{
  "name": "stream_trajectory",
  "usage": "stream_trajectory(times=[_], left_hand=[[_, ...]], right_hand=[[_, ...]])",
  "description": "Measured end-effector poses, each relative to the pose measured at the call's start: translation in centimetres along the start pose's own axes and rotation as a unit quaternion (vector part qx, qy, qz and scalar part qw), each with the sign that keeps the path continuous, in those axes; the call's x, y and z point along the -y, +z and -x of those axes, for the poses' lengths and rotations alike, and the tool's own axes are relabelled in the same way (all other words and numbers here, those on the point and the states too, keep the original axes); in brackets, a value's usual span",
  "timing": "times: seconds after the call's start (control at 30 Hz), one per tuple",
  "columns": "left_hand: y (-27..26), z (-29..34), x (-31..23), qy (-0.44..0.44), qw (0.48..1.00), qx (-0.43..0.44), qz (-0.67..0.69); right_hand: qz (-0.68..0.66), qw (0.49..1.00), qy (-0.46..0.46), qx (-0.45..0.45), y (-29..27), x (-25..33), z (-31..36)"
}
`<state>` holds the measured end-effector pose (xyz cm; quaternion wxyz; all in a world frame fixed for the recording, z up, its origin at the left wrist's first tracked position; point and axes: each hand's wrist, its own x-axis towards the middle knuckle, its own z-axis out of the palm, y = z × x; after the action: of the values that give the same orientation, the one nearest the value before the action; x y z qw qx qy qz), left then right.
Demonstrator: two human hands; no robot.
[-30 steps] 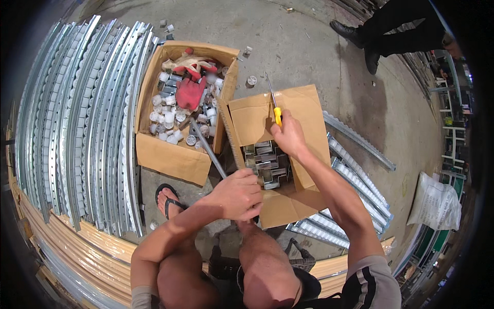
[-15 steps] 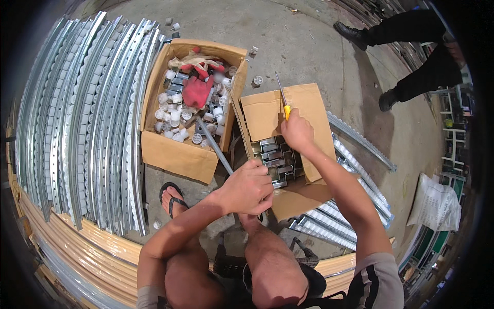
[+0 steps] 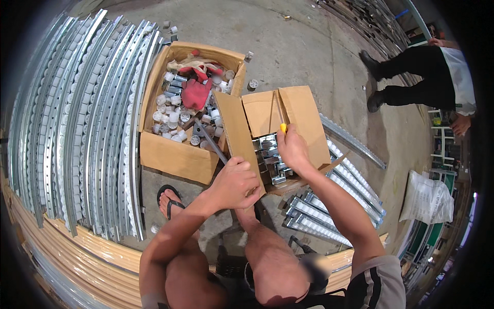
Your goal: The person attaches white plastic caps to the ends of metal rails and then secures metal brackets onto the rails by positioning a metal rod against the bracket and striking it with a hammer.
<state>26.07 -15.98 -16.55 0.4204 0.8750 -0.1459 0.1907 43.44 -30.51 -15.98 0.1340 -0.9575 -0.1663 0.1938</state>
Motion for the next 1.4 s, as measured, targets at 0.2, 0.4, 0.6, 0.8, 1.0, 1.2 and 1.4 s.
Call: stream_trajectory(times=[0.2,0.4,0.6,0.8,1.0,1.2,1.4], left_hand=[[0.0,1.3,0.6,-0.006,1.0,-0.022,0.006],[0.1,2.0,0.9,-0.01,0.999,-0.037,0.01],[0.4,1.7,0.9,-0.007,0.999,-0.048,0.019],[0.5,2.0,1.0,-0.006,0.998,-0.058,0.024],[0.6,1.5,0.9,0.003,0.998,-0.058,0.028],[0.6,1.9,1.1,-0.004,0.998,-0.054,0.02],[0.6,2.2,1.1,-0.011,0.998,-0.048,0.029]], right_hand=[[0.042,0.999,0.027,0.008,-0.9,0.4,-1.7],[0.076,0.997,0.017,0.015,-3.3,0.5,-3.0],[0.126,0.99,0.011,0.067,-6.0,2.9,-5.4],[0.162,0.984,-0.011,0.075,-8.5,4.2,-6.4],[0.182,0.965,-0.07,0.177,-10.7,5.9,-11.8],[0.214,0.941,-0.01,0.262,-11.7,10.3,-15.4],[0.317,0.921,-0.081,0.211,-6.0,6.7,-16.1]])
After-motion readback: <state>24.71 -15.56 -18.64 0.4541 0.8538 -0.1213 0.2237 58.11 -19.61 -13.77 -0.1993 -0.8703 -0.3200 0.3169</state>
